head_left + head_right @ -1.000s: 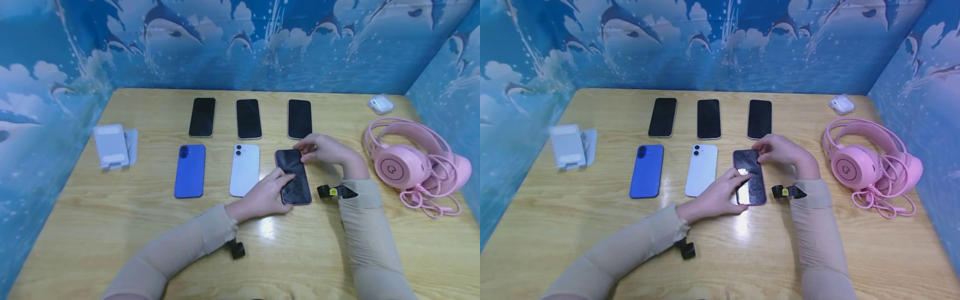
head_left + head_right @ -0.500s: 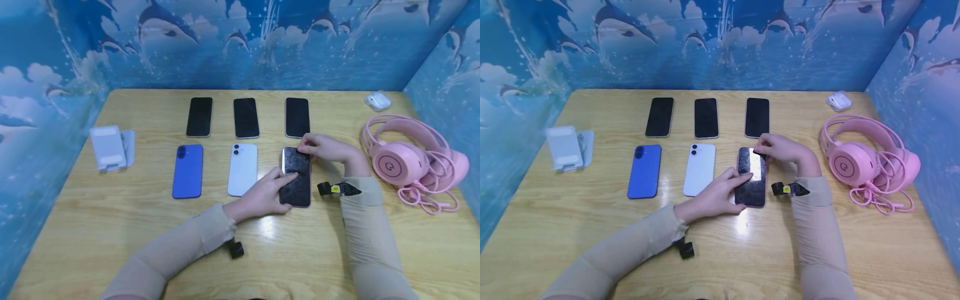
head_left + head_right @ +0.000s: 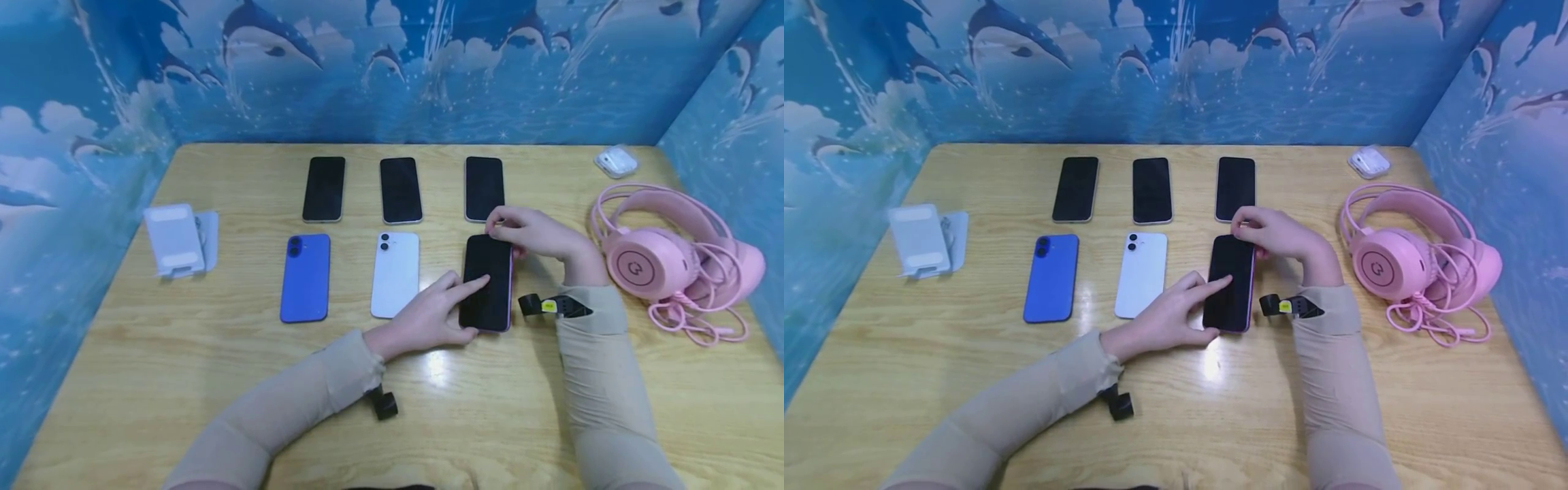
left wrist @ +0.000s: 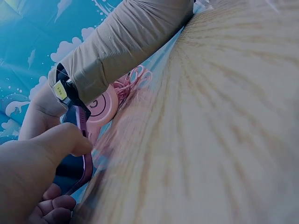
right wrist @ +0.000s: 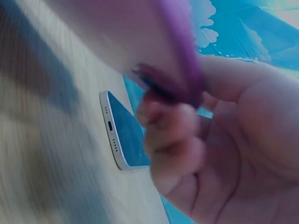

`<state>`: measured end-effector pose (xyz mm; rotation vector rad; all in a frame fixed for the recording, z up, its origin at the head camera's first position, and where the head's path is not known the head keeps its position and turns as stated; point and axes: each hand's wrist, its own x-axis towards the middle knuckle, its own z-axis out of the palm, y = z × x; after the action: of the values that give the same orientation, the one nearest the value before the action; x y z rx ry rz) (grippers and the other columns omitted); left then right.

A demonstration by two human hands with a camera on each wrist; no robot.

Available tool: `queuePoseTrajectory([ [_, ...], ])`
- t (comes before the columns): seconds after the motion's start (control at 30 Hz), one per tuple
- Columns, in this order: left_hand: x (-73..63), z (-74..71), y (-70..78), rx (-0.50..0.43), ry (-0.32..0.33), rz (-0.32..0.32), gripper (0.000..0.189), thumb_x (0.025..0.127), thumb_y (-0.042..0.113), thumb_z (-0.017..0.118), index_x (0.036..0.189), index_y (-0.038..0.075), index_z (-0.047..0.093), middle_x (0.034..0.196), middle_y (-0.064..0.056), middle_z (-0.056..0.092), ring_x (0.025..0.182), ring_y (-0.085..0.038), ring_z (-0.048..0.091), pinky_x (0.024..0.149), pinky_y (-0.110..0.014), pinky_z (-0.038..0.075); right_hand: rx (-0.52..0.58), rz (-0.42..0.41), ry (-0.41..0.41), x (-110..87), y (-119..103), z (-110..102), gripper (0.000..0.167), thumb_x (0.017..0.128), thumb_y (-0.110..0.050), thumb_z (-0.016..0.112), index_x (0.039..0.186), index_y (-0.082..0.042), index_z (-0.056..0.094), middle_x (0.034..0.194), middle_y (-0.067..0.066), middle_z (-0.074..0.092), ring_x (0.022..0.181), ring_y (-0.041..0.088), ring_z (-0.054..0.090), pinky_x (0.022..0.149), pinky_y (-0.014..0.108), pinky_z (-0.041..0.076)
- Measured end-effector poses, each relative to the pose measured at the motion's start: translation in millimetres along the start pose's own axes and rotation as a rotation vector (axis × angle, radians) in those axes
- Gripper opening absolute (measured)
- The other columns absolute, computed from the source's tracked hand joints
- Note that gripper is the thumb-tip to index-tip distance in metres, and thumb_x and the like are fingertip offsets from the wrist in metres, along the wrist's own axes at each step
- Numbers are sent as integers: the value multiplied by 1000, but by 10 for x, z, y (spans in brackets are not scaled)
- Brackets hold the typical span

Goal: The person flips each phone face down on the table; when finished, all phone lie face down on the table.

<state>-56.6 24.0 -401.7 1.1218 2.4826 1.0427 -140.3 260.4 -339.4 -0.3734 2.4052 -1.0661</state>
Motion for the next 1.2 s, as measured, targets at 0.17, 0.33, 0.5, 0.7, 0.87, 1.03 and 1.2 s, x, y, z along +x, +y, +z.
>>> queuePoseTrajectory([
  [0.17,-4,-7,-4,-38,22,4,84,81,35,73,151,29,28,97,3,42,68,-9,41,56,-18,39,12,18,84,-11,-75,-6,24,100,-25,48,109,-9,64,66,6,47,52,19,41,49,31,38],
  [0.33,4,-9,-11,-68,20,-17,84,81,34,72,151,30,27,94,3,43,67,-9,41,54,-19,41,44,75,141,-14,-155,-2,39,99,-36,50,103,-2,68,58,5,46,48,15,39,46,30,34],
  [0.5,9,-10,-15,-85,23,-19,84,80,33,73,151,28,28,90,3,42,68,-8,42,54,-19,41,53,111,144,-34,-185,-10,58,94,-53,50,102,2,66,60,7,52,51,16,46,51,32,40],
  [0.7,8,-18,-7,-86,5,-27,82,79,35,74,149,27,33,92,4,43,69,-8,42,56,-19,43,0,115,101,-75,-191,-40,50,94,-46,55,96,2,69,66,9,61,57,20,58,57,32,48],
  [0.87,16,-22,-7,-84,3,-32,81,78,35,76,148,22,37,93,4,44,72,-8,43,58,-19,43,-67,157,128,-46,-223,-19,56,90,-54,56,82,0,70,65,10,64,56,21,62,58,35,51],
  [1.03,21,-14,-17,-114,22,-29,93,77,34,78,152,19,26,94,4,46,74,-8,45,60,-18,45,-87,185,144,-13,-220,14,56,90,-55,55,76,-3,68,61,8,63,53,19,59,55,37,50],
  [1.2,19,-12,-19,-138,48,-12,102,77,33,79,154,24,14,94,3,46,75,-9,46,62,-18,45,-49,158,112,2,-217,33,53,92,-51,54,82,-2,69,67,10,64,56,20,61,57,34,50],
])
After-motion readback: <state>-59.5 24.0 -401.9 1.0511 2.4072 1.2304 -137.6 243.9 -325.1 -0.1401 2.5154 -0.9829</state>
